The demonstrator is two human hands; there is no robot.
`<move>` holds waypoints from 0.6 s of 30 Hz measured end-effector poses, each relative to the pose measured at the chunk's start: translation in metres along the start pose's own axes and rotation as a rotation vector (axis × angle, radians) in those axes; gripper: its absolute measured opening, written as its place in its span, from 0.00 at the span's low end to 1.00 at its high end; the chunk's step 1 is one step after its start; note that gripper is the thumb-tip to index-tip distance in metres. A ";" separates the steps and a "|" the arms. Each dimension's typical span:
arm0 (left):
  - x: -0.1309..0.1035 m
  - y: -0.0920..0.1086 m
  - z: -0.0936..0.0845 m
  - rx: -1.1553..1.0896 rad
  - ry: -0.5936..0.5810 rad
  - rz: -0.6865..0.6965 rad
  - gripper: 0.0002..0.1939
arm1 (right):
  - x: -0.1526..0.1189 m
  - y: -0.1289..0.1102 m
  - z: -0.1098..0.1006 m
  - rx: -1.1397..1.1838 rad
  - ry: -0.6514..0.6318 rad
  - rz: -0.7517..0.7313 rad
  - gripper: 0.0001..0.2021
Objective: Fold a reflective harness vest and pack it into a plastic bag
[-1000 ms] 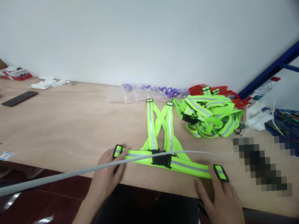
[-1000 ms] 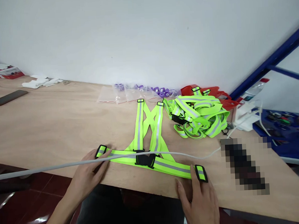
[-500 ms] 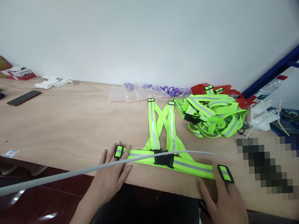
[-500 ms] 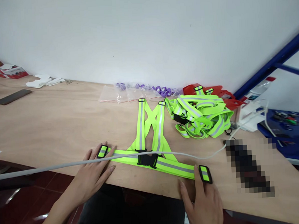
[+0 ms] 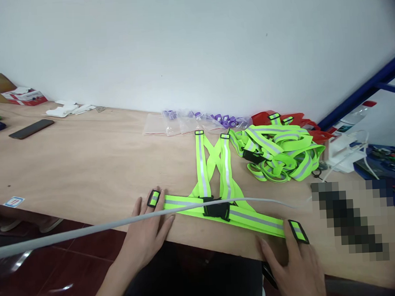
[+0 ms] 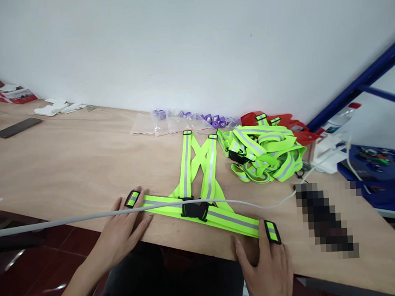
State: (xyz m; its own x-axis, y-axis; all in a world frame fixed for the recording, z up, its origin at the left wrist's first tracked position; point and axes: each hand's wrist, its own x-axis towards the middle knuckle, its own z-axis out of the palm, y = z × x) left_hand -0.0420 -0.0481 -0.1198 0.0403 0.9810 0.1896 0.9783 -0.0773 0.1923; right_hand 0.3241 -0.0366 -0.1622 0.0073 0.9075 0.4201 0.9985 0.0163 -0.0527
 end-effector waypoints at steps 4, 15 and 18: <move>0.001 -0.001 -0.001 -0.087 0.023 -0.040 0.32 | 0.000 0.000 -0.001 0.015 -0.006 -0.045 0.39; 0.007 0.005 -0.004 -0.337 0.047 -0.144 0.31 | -0.009 0.011 -0.001 0.132 -0.090 -0.059 0.29; 0.006 0.004 -0.004 -0.343 0.048 -0.139 0.31 | -0.014 0.018 -0.002 0.194 -0.080 -0.042 0.27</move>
State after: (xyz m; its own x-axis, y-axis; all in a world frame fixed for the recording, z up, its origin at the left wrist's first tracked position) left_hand -0.0388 -0.0430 -0.1145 -0.1057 0.9775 0.1825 0.8485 -0.0070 0.5291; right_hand 0.3420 -0.0497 -0.1672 -0.0466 0.9344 0.3531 0.9685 0.1288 -0.2131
